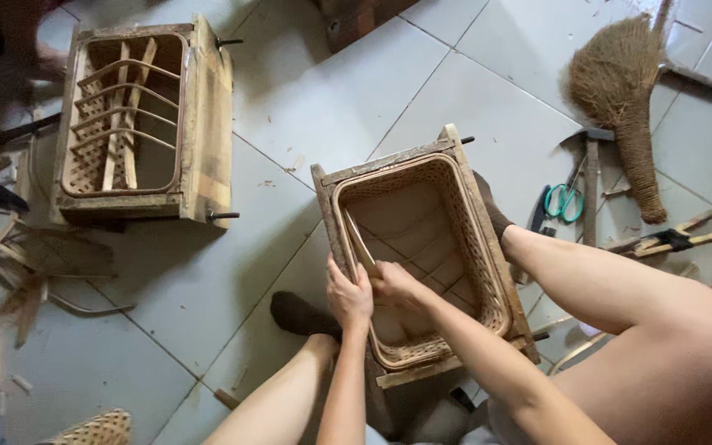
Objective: The person sits on the workshop floor fitting curved bamboo strips into a woven basket frame, pressing the ribs into place and tapping them with a hammer. They then trim the frame edges with a knife and reposition the basket to work on other sides.
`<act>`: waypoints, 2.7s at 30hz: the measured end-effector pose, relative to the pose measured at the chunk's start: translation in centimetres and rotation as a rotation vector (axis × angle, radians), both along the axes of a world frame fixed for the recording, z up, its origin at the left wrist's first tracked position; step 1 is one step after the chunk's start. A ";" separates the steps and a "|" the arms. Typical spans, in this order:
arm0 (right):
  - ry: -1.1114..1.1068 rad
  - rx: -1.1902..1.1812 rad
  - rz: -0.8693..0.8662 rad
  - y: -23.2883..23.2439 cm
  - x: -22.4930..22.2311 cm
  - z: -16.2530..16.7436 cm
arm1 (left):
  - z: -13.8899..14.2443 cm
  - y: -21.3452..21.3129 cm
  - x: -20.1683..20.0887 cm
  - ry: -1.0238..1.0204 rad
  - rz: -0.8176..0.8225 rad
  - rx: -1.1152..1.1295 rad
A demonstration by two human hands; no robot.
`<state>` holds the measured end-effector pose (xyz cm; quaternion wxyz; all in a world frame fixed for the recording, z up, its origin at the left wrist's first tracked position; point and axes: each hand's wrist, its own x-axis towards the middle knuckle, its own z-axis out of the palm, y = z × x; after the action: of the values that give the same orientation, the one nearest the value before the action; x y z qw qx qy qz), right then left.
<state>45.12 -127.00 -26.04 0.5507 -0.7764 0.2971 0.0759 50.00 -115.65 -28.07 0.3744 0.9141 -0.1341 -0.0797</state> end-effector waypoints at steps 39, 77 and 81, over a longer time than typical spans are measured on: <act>0.073 -0.512 1.145 -3.4 -3.3 -5.3 | -4.6 -3.4 5.5 -0.038 0.104 0.039; 0.090 -0.851 1.241 -6.8 2.5 -7.9 | -8.0 -4.3 8.2 -0.089 0.095 0.102; 0.093 -0.808 1.062 -7.1 2.6 -10.5 | -8.1 -4.4 8.6 0.047 0.113 0.114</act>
<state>47.76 -134.09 -36.51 0.0911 -0.9583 -0.0972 0.2529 58.62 -120.04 -36.19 0.3289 0.9378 -0.0685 -0.0875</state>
